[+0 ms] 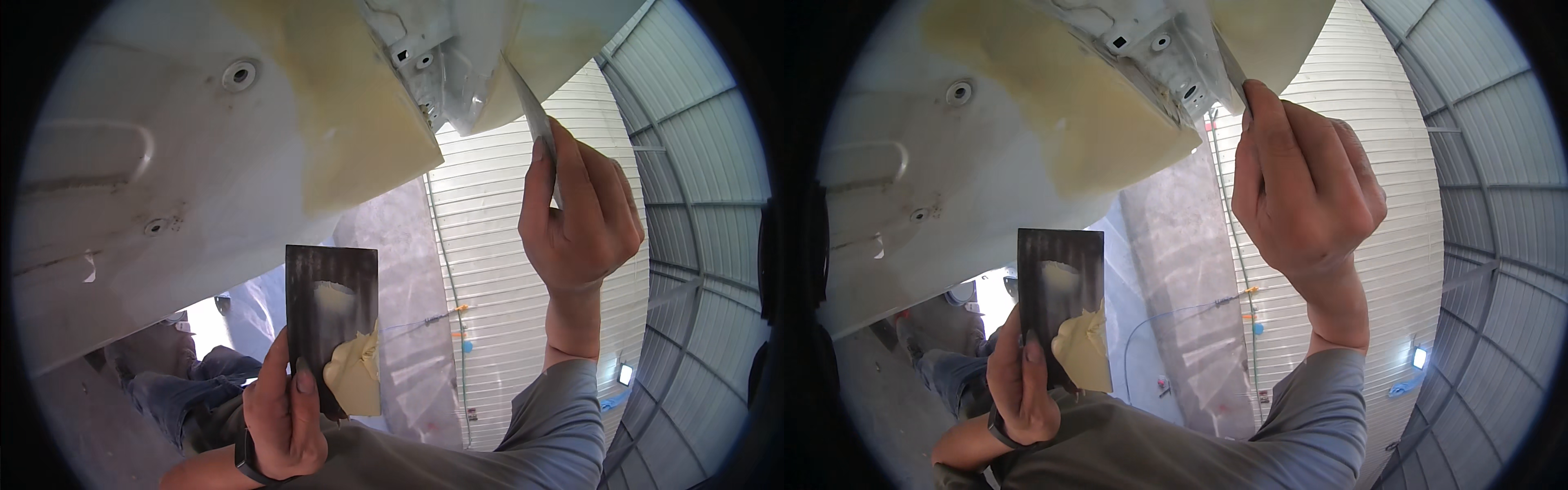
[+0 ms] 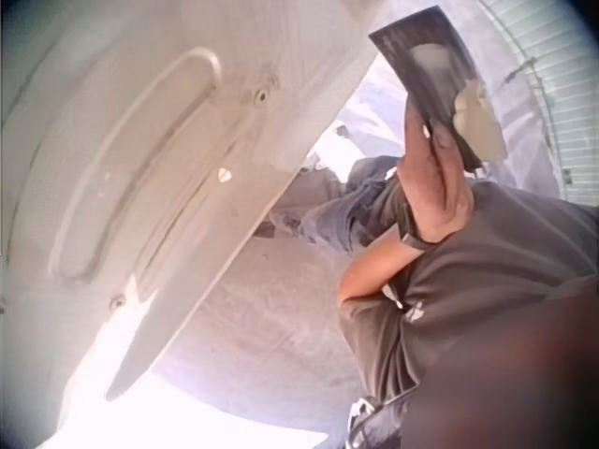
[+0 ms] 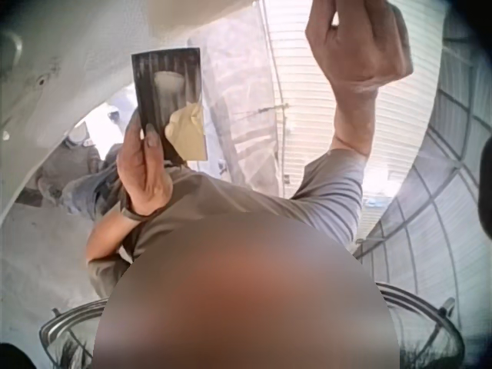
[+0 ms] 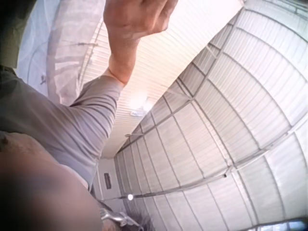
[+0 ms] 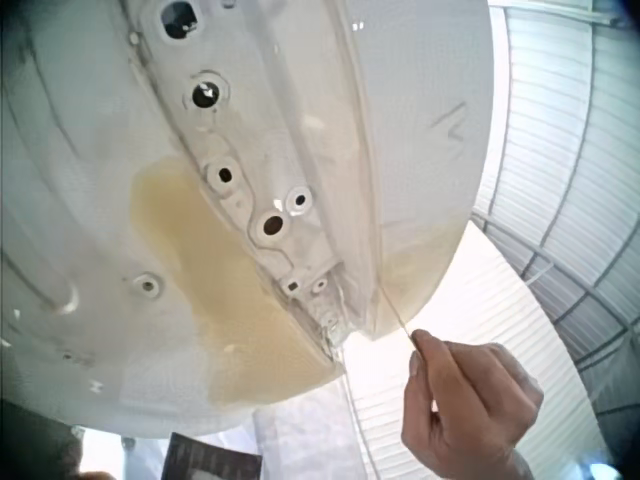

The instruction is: The person applies body filler to a car hood using a spreader and scraper, smoothing the surface and preparing the area for further work.

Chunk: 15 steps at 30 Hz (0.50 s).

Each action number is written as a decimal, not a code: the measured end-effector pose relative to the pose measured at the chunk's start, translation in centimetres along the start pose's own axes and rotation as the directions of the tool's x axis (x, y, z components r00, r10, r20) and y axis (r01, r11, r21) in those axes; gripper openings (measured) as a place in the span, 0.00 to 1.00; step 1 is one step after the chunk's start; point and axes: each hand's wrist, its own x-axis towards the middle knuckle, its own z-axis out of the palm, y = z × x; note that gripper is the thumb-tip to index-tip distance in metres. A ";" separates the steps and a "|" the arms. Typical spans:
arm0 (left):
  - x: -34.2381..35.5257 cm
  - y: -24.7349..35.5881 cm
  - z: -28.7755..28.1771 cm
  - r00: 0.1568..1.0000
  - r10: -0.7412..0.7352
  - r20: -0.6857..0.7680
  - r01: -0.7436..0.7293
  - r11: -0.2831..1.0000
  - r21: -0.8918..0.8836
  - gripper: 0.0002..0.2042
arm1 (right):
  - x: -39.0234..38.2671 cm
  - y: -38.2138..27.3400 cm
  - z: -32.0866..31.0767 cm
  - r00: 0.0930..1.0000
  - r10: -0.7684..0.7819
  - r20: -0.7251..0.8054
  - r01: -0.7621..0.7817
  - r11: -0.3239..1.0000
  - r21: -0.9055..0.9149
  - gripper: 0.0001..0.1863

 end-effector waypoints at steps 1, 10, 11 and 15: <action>0.0 0.0 -0.1 1.000 -0.013 0.017 0.014 1.000 -0.003 0.22 | 0.1 0.0 0.0 1.000 -0.002 -0.019 0.002 1.000 0.005 0.11; 0.1 0.1 -0.2 1.000 0.000 0.017 0.001 1.000 -0.008 0.22 | -0.5 0.0 0.7 1.000 -0.002 -0.009 0.002 0.998 -0.058 0.11; 0.1 0.2 -0.3 1.000 -0.004 0.025 0.004 1.000 -0.008 0.23 | -0.6 -0.1 0.7 1.000 -0.002 -0.020 0.001 0.999 -0.054 0.11; 0.3 0.4 -0.3 0.998 -0.025 0.049 0.026 0.999 -0.021 0.23 | -1.0 0.1 0.8 1.000 0.021 0.017 -0.020 0.998 -0.064 0.11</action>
